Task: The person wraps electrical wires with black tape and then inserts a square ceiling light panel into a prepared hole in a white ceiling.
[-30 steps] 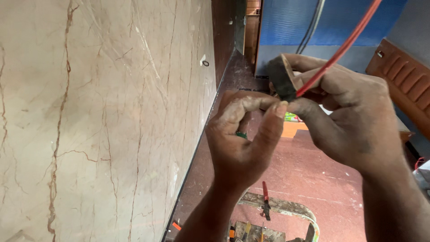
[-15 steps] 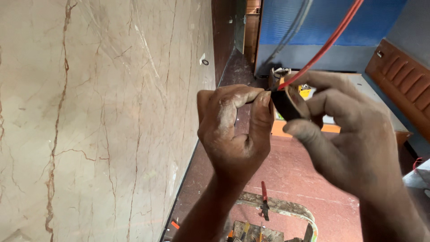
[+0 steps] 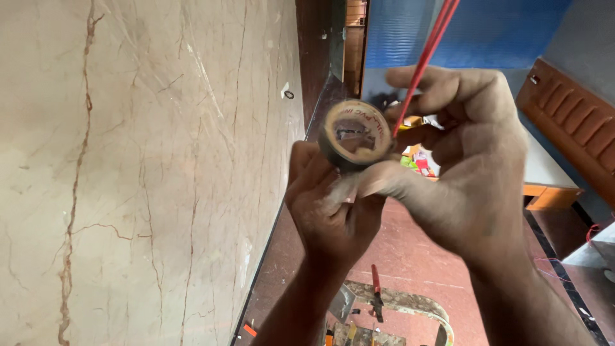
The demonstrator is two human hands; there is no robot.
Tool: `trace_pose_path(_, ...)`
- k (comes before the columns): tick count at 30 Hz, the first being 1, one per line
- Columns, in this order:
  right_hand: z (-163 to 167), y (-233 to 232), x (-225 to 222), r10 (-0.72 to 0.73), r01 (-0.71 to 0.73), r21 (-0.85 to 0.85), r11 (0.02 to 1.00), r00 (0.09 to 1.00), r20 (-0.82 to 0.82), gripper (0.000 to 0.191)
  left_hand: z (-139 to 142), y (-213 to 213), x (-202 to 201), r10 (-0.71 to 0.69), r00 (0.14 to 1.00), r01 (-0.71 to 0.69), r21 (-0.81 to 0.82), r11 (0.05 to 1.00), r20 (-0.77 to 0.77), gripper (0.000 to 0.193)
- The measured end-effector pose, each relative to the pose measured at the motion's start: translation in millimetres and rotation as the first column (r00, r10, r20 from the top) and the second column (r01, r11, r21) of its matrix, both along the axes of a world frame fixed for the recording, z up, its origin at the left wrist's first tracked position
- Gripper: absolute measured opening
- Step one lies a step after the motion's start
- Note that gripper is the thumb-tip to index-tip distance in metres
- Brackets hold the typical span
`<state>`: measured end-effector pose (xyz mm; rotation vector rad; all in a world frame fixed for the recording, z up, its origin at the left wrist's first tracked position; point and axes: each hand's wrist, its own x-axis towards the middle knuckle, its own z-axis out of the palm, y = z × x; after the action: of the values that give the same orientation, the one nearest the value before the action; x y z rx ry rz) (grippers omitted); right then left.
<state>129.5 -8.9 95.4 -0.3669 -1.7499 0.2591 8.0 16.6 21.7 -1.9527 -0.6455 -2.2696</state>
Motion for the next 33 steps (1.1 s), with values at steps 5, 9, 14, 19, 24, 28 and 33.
trace_pose_path(5,1.3,27.1,17.9,0.180,-0.152,-0.174,0.973,0.971,0.156,0.047,5.8,-3.8,-14.2,-0.375,0.901,0.429,-0.317,0.846,0.218,0.019)
trace_pose_path(9,3.2,34.3,23.8,0.016,-0.043,0.070,0.997,0.935,0.355,0.049,7.7,2.7,-21.0,-0.606,0.743,0.669,-0.325,0.668,0.284,0.022)
trace_pose_path(14,9.6,39.7,18.6,-0.233,0.107,0.295,0.950,0.870,0.435,0.043,1.8,6.9,-25.7,-0.651,0.679,0.734,-0.309,0.605,0.339,0.021)
trace_pose_path(19,11.2,45.0,22.6,-0.149,0.042,0.237,0.971,0.880,0.452,0.032,1.5,3.9,-33.5,-0.739,0.565,0.822,-0.327,0.466,0.367,0.020)
trace_pose_path(24,9.9,48.6,32.8,-0.263,0.136,0.292,0.947,0.850,0.457,0.027,9.5,6.9,-36.6,-0.702,0.614,0.781,-0.411,0.470,0.362,0.025)
trace_pose_path(28,10.1,44.6,33.6,-0.310,0.206,0.260,0.943,0.828,0.466,0.044,12.5,7.8,-34.1,-0.617,0.707,0.701,-0.459,0.546,0.346,0.025)
trace_pose_path(33,11.7,29.6,34.1,-0.257,0.160,0.254,0.954,0.874,0.414,0.055,17.4,2.1,-37.0,-0.350,0.934,0.357,-0.286,0.889,0.076,0.011)
